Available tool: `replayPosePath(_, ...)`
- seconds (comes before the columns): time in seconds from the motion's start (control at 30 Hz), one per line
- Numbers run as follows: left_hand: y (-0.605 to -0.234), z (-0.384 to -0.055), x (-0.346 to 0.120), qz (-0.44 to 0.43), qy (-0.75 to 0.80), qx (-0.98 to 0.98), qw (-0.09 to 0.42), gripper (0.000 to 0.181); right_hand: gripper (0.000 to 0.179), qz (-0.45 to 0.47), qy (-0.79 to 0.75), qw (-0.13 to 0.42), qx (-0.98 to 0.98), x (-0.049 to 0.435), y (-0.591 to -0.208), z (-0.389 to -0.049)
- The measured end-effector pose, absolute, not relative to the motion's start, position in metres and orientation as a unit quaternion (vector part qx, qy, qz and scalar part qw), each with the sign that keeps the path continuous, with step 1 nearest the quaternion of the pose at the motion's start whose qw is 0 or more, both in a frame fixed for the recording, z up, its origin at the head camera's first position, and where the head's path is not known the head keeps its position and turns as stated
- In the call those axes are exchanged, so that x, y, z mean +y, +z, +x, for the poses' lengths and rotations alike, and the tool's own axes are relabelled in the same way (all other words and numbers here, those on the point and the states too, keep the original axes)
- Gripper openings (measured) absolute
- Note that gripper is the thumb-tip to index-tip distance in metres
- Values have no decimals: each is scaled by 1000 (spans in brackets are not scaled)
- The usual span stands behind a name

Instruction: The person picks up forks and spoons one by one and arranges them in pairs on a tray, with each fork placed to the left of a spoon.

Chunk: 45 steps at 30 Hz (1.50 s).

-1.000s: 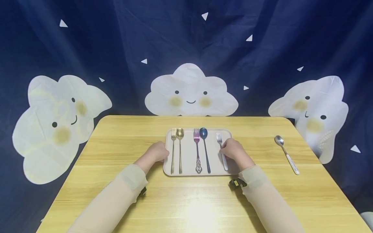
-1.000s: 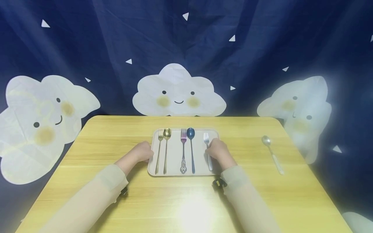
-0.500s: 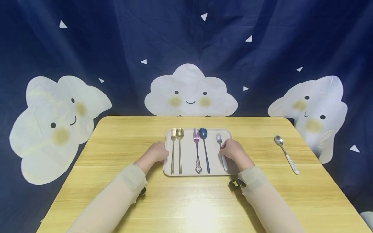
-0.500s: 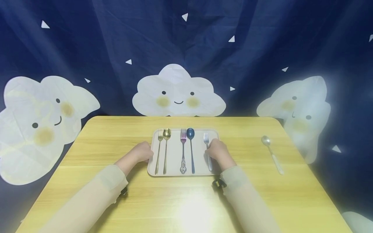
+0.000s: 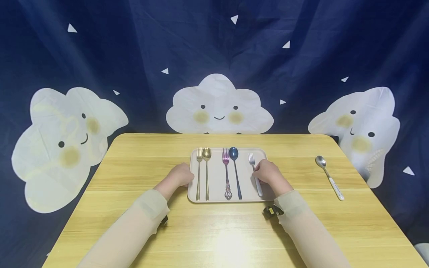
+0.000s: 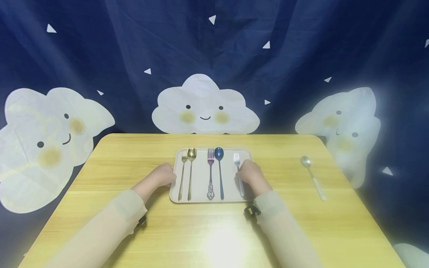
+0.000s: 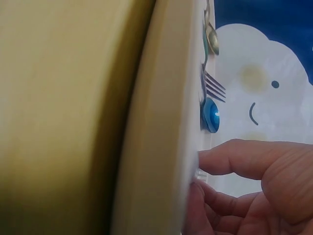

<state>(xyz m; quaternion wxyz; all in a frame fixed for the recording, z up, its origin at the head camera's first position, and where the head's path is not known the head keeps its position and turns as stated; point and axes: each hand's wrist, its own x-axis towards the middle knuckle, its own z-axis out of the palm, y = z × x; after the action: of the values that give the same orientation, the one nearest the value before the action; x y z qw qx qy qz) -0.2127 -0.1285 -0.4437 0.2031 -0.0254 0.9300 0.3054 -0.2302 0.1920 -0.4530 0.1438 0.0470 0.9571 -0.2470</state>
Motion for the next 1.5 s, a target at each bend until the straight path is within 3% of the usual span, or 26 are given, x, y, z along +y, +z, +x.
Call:
replayPosePath(0.57, -448, -215, -130, -20, 299, 933, 199, 7, 21, 33, -249, 149, 957, 195, -450, -227)
replayPosePath(1.5, -447, -214, -131, -20, 308, 931, 197, 8, 31, -5, -226, 157, 961, 212, -411, -214)
